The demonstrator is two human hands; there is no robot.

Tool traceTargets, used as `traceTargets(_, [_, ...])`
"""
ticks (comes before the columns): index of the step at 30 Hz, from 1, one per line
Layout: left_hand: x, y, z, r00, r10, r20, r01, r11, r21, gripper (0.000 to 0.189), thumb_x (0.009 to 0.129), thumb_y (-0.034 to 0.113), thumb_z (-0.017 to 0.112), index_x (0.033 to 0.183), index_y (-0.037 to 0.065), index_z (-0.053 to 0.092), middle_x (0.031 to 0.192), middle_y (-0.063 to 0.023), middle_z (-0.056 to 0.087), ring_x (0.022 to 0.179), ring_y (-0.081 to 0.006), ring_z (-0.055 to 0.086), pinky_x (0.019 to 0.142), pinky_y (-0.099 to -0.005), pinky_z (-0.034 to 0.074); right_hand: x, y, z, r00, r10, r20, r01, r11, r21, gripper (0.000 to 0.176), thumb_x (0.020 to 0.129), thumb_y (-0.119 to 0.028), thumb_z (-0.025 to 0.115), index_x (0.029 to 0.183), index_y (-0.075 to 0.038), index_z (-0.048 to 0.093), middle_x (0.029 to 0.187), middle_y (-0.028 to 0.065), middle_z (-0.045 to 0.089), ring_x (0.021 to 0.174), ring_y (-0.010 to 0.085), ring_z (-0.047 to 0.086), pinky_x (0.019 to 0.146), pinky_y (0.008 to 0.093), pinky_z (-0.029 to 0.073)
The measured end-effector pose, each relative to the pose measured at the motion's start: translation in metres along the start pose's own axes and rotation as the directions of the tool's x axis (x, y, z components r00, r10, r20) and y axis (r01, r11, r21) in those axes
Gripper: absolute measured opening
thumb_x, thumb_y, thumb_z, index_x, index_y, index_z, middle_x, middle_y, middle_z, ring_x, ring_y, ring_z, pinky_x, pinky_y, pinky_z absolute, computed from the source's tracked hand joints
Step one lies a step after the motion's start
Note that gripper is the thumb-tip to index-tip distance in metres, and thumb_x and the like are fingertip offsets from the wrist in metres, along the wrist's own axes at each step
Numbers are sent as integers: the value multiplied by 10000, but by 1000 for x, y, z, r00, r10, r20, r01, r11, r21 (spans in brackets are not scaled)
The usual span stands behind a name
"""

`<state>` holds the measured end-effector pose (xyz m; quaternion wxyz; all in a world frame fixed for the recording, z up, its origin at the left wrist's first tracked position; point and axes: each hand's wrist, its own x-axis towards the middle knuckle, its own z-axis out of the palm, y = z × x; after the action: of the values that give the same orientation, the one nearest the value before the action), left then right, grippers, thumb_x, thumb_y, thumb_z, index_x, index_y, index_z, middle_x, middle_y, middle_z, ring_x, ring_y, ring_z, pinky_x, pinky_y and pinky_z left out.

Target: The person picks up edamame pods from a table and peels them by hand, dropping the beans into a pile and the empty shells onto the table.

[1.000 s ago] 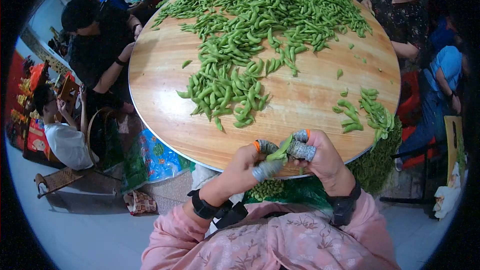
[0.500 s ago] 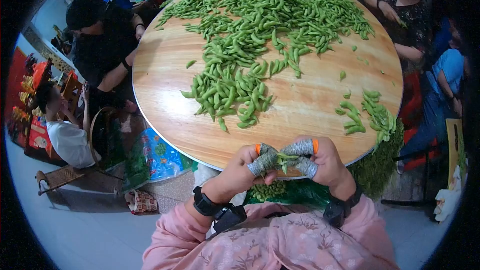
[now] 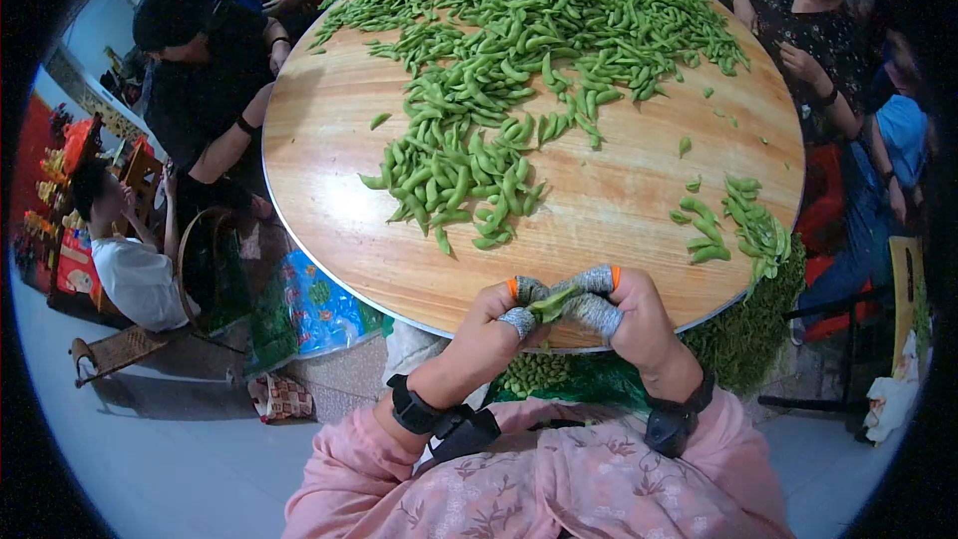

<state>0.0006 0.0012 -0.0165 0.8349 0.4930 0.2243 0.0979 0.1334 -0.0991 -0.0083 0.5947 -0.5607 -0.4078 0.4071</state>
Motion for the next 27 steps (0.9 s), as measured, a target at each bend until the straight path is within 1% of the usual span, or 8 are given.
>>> traceTargets(4, [-7,8,3,999,43,-31,-36,980,197,124,773,14,441,872,26,515,743,-8,523,686,-78,494,598,-191,413,-1,-5,-11,980,186,-73,-172,971,169,118,736,-22,540,847,3,573,693,1,569,611,81,510,589,213,429])
traceTargets(8, [-8,10,-1,955,282,-87,-224,885,409,132,772,3,456,889,6,519,708,3,510,657,-63,481,562,-193,401,-5,4,-61,856,-238,-459,112,952,-285,156,719,-26,560,870,8,541,799,45,563,672,101,513,593,230,431])
traceTargets(10, [-1,18,-17,885,458,-87,-218,570,792,143,766,-8,481,905,-4,513,678,22,501,619,-52,471,521,-201,396,-12,-8,-94,711,-409,-572,-60,775,-629,169,713,-22,562,875,8,528,843,64,555,714,104,519,619,236,428])
traceTargets(12, [11,35,-20,879,449,-158,-84,474,876,147,753,65,536,881,-7,531,630,-17,536,544,-113,510,488,-233,405,-28,-6,-133,671,-429,-604,-332,554,-763,177,708,-10,555,881,17,533,826,73,566,722,117,524,650,255,424])
traceTargets(14, [25,48,-21,831,555,-31,67,-44,997,214,740,162,564,878,-2,552,586,-96,545,518,-229,537,480,-294,421,-36,-23,-128,668,-428,-609,-339,554,-760,180,705,-4,549,882,25,538,814,90,573,723,137,531,658,266,424])
traceTargets(16, [42,47,-31,776,631,11,14,-34,999,230,692,219,582,800,16,569,584,-156,530,553,-313,532,491,-355,425,-42,-27,-118,659,-428,-618,-343,560,-754,184,702,3,542,883,34,543,801,106,579,723,157,538,666,277,424])
traceTargets(18, [53,52,-36,903,429,-8,130,-255,958,164,641,183,584,703,34,554,593,-153,539,571,-316,545,497,-380,424,-46,-25,-107,687,-273,-674,-316,722,-615,175,707,4,523,875,42,554,778,142,586,725,193,551,678,292,423])
traceTargets(27, [42,59,-46,876,478,56,10,-134,991,98,593,124,572,644,50,532,568,-156,529,575,-315,544,498,-392,412,-55,-14,-140,670,-337,-661,-391,596,-701,223,698,14,510,919,38,528,801,146,575,721,220,542,668,299,417])
